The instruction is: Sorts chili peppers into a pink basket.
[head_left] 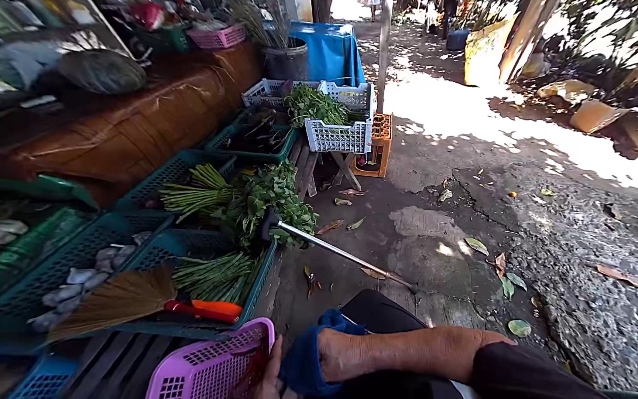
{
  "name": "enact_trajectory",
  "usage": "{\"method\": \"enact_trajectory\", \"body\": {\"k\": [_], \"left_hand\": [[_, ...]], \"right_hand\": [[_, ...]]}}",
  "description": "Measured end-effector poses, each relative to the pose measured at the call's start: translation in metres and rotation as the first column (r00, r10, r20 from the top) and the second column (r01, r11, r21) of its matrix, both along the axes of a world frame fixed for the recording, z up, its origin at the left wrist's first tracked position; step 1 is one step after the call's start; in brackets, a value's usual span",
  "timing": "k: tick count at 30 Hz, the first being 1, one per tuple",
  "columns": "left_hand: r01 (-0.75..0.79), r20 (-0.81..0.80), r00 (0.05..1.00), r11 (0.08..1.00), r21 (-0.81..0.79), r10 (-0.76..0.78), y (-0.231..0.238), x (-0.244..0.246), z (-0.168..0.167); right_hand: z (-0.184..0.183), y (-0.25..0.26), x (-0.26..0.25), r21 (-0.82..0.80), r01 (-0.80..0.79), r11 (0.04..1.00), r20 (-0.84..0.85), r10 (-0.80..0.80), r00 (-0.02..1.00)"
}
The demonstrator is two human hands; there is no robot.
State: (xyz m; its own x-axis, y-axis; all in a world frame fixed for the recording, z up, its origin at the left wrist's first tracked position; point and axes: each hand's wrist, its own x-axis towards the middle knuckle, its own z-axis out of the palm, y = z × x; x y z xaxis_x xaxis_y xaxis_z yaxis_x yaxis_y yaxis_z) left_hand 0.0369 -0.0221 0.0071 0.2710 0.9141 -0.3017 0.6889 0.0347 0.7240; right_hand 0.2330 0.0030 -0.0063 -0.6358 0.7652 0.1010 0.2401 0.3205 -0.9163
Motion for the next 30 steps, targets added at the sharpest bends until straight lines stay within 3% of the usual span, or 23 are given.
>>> {"method": "enact_trajectory", "body": {"k": [6,11,16,21,25,28,30], "left_hand": [[-0.116,0.186,0.978,0.987,0.114,0.094,-0.01,0.0,-0.014],[-0.099,0.009,0.995,0.958,0.27,0.101,-0.009,-0.003,-0.023],[-0.092,0.041,0.996,0.965,0.246,0.084,-0.01,-0.005,-0.02],[-0.234,0.037,0.972,0.959,0.159,0.231,-0.021,-0.029,-0.001],[-0.56,0.073,0.822,0.78,0.278,0.564,-0.037,-0.093,0.0],[-0.678,-0.064,0.664,0.636,0.367,0.745,-0.042,-0.143,0.002],[-0.703,-0.189,0.576,0.599,0.382,0.796,-0.042,-0.174,-0.007]], "right_hand": [[-0.015,0.005,0.004,-0.043,0.127,0.991,-0.134,-0.132,0.982],[-0.016,0.005,-0.001,-0.036,0.029,0.999,-0.025,-0.03,0.999],[-0.017,0.002,-0.002,-0.043,0.132,0.99,-0.057,-0.135,0.989],[-0.026,0.009,0.017,-0.142,0.293,0.945,-0.185,-0.317,0.93],[-0.045,0.024,0.034,-0.257,0.355,0.899,-0.286,-0.422,0.861],[-0.044,0.027,0.039,-0.345,0.381,0.858,-0.314,-0.488,0.815],[-0.043,0.028,0.037,-0.365,0.377,0.851,-0.331,-0.497,0.802]]}}
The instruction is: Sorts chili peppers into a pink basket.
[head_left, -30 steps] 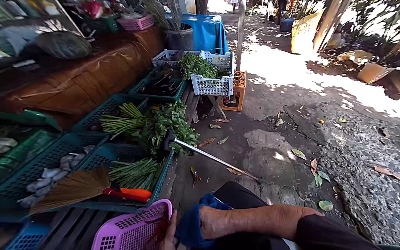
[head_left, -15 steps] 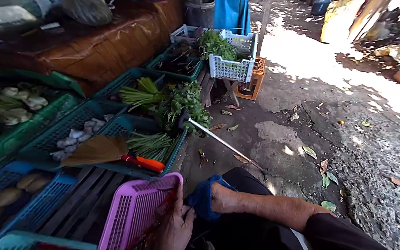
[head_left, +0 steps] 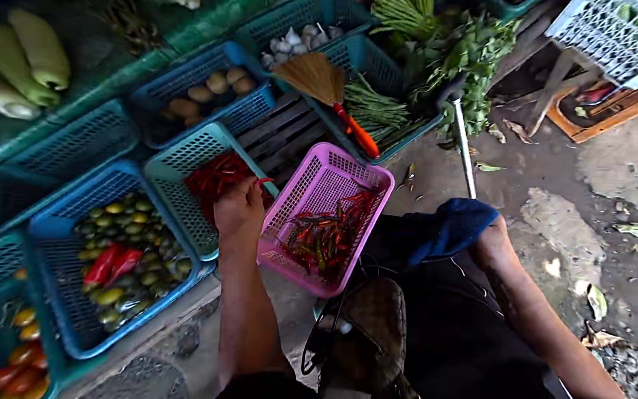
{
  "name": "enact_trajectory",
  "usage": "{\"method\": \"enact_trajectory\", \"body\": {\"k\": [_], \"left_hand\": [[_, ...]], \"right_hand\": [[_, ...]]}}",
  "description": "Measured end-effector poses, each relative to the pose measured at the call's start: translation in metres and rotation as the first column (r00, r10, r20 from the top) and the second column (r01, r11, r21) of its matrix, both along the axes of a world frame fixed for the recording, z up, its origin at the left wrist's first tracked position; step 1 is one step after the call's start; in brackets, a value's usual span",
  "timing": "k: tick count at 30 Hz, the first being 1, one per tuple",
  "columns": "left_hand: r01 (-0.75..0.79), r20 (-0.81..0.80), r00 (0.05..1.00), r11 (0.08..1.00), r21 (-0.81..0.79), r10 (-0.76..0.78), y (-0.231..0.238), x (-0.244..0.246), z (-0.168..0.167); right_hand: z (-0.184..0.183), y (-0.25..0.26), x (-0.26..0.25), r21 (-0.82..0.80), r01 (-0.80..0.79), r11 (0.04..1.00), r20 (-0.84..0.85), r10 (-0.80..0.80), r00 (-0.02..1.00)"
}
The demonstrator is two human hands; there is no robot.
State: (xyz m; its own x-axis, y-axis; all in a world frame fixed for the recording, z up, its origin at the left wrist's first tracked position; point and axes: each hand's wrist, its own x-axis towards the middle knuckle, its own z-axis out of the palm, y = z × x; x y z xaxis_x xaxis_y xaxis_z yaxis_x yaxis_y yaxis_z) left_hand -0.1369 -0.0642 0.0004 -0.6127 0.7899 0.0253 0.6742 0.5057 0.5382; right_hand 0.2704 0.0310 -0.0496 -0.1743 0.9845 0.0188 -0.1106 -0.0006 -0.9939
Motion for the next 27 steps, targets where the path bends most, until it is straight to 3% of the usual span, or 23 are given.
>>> {"method": "enact_trajectory", "body": {"k": [3,7,9,11,12,14,17,20,24,27], "left_hand": [[-0.012,-0.112,0.994,0.989,-0.146,-0.005,0.005,-0.009,-0.004],[0.251,-0.096,0.962,0.966,-0.058,-0.256,0.034,0.041,0.002],[0.518,-0.071,0.851,0.854,-0.051,-0.52,0.058,0.068,-0.016],[0.736,-0.092,0.666,0.672,-0.081,-0.74,0.082,0.088,-0.047],[0.785,-0.098,0.599,0.607,-0.126,-0.795,0.088,0.097,-0.059],[0.797,-0.097,0.552,0.558,-0.232,-0.828,0.095,0.107,-0.078],[0.774,-0.087,0.583,0.585,-0.243,-0.808,0.097,0.103,-0.095],[0.743,-0.033,0.66,0.659,-0.114,-0.75,0.09,0.091,-0.088],[0.587,0.198,0.777,0.801,0.116,-0.598,0.066,0.09,-0.05],[0.449,0.428,0.725,0.841,0.301,-0.54,0.047,0.113,-0.025]], "right_hand": [[-0.002,-0.001,-0.002,0.02,-0.035,0.999,0.011,0.035,0.999],[-0.002,-0.003,-0.006,0.029,-0.054,0.998,0.023,0.053,0.998],[-0.001,-0.004,-0.01,0.036,-0.07,0.997,0.029,0.069,0.997],[0.0,-0.007,-0.011,0.055,-0.088,0.995,0.03,0.086,0.996],[0.0,-0.008,-0.011,0.067,-0.104,0.992,0.03,0.102,0.994],[0.0,-0.011,-0.01,0.066,-0.117,0.991,0.008,0.117,0.993],[-0.003,-0.014,-0.004,0.032,-0.15,0.988,-0.027,0.15,0.988],[-0.007,-0.013,-0.002,0.012,-0.159,0.987,-0.073,0.159,0.985],[-0.004,-0.01,-0.002,-0.016,-0.145,0.989,-0.096,0.143,0.985],[-0.01,-0.014,0.001,-0.024,-0.223,0.975,-0.083,0.22,0.972]]}}
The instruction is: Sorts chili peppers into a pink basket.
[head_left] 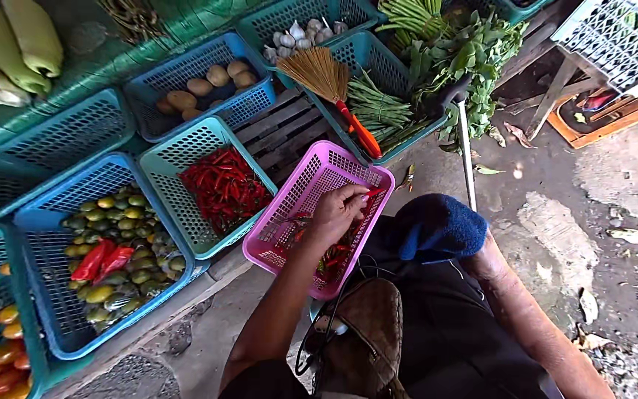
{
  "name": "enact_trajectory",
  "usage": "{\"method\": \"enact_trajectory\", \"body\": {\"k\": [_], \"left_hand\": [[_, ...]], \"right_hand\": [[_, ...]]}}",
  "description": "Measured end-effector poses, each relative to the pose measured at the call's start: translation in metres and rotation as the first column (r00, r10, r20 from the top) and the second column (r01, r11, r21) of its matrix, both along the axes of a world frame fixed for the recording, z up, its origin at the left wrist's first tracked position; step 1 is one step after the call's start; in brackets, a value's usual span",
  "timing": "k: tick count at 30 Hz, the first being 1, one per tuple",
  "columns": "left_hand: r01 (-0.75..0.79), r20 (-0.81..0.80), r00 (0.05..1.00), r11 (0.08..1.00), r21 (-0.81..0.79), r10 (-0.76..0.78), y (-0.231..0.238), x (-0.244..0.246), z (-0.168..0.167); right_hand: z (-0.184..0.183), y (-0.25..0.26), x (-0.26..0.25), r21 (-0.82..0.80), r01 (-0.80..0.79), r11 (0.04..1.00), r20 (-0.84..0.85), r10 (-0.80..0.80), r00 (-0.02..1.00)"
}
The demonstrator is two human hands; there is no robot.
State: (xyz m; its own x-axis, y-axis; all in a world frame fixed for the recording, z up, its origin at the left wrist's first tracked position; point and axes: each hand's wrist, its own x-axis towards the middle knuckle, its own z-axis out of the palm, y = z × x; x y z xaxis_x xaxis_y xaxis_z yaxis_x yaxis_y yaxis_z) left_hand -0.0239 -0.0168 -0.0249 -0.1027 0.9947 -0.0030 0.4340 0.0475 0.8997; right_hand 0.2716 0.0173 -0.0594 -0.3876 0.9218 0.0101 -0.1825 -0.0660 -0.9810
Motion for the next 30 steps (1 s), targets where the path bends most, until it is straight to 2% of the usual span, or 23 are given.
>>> {"method": "enact_trajectory", "body": {"k": [3,5,7,9,14,16,19,21,23,25,27,29,30], "left_hand": [[0.125,0.182,0.976,0.992,-0.026,-0.118,-0.008,0.032,0.007],[0.241,0.132,0.963,0.97,-0.022,-0.236,-0.008,0.051,0.005],[0.304,0.029,0.953,0.953,-0.021,-0.303,-0.006,0.063,0.001],[0.33,0.004,0.944,0.943,-0.031,-0.33,-0.006,0.065,0.003],[0.334,0.113,0.939,0.94,-0.067,-0.325,-0.009,0.059,0.017],[0.318,0.11,0.945,0.945,-0.074,-0.309,-0.01,0.051,0.023],[0.205,0.036,0.978,0.978,-0.032,-0.204,-0.016,0.029,0.029],[0.034,0.018,0.999,0.999,0.025,-0.035,-0.021,0.001,0.029],[-0.185,-0.051,0.98,0.979,0.086,0.19,-0.028,-0.037,0.028],[-0.377,-0.186,0.898,0.916,0.139,0.398,-0.035,-0.077,0.026],[-0.519,-0.343,0.781,0.848,0.111,0.523,-0.04,-0.111,0.023],[-0.583,-0.493,0.697,0.811,0.033,0.521,-0.042,-0.124,0.026],[-0.562,-0.549,0.682,0.827,0.031,0.483,-0.043,-0.123,0.027]], "right_hand": [[-0.003,-0.011,-0.005,-0.058,-0.145,0.988,0.006,0.145,0.989],[-0.001,-0.016,-0.017,-0.071,-0.185,0.98,0.015,0.187,0.982],[0.002,-0.016,-0.029,-0.072,-0.14,0.987,-0.002,0.141,0.99],[0.002,-0.013,-0.035,-0.054,-0.085,0.995,-0.034,0.084,0.996],[0.005,-0.009,-0.035,-0.017,0.034,0.999,-0.095,-0.035,0.995],[0.006,-0.006,-0.033,-0.011,0.103,0.995,-0.092,-0.104,0.99],[0.014,0.002,-0.025,-0.106,0.192,0.976,-0.126,-0.205,0.971],[0.019,0.005,-0.017,-0.173,0.223,0.959,-0.149,-0.25,0.957],[0.019,0.007,-0.01,-0.21,0.229,0.95,-0.161,-0.265,0.951],[0.018,0.009,-0.007,-0.22,0.238,0.946,-0.178,-0.278,0.944],[0.017,0.009,-0.007,-0.217,0.236,0.947,-0.183,-0.277,0.943],[0.019,0.008,-0.011,-0.218,0.233,0.948,-0.181,-0.274,0.945],[0.02,0.007,-0.013,-0.216,0.227,0.95,-0.185,-0.268,0.945]]}}
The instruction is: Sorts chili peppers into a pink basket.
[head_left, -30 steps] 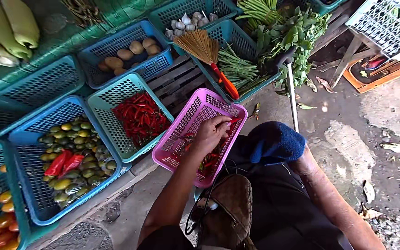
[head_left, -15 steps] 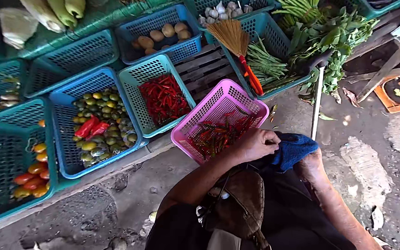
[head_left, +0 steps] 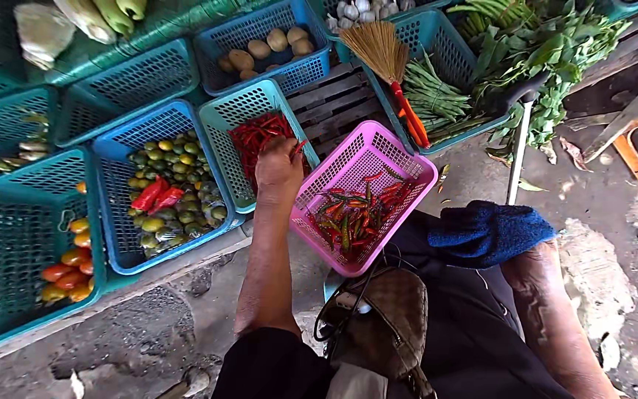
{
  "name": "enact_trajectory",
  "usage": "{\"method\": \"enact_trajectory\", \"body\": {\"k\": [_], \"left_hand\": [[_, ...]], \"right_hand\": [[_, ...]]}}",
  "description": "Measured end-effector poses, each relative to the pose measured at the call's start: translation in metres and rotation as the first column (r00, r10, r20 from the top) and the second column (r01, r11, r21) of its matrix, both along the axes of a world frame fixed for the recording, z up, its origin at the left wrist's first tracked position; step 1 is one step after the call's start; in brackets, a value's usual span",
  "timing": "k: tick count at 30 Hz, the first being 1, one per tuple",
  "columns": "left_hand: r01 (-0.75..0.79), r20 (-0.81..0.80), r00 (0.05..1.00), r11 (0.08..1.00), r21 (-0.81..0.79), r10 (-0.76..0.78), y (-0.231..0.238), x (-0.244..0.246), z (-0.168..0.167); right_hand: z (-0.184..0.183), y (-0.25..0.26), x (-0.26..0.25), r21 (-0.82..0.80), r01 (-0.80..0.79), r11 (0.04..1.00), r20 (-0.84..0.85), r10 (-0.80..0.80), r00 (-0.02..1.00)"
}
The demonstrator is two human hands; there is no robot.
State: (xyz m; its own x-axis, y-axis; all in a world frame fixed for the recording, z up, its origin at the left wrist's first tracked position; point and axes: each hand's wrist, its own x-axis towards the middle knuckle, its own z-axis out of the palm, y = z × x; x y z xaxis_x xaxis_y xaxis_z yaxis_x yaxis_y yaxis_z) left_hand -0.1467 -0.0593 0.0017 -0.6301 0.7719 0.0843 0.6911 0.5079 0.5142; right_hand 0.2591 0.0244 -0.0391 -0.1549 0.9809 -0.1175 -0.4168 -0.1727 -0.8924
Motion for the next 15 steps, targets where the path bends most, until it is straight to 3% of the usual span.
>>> {"method": "enact_trajectory", "body": {"k": [3,6,8,15], "left_hand": [[0.187,-0.034,0.982,0.982,-0.037,-0.188,0.006,0.027,-0.01],[0.372,0.051,0.922,0.843,-0.388,-0.383,0.021,0.052,-0.038],[0.374,0.044,0.904,0.738,-0.561,-0.425,0.025,0.064,-0.054],[0.376,0.039,0.895,0.703,-0.604,-0.445,0.019,0.063,-0.055]], "right_hand": [[0.001,-0.002,-0.003,0.009,-0.026,1.0,-0.004,0.026,1.0],[0.003,-0.005,-0.006,0.003,-0.048,0.999,0.024,0.047,0.999],[0.003,-0.007,-0.006,-0.002,-0.049,0.999,0.058,0.049,0.997],[-0.002,-0.008,-0.002,0.039,-0.153,0.987,0.081,0.149,0.985]]}}
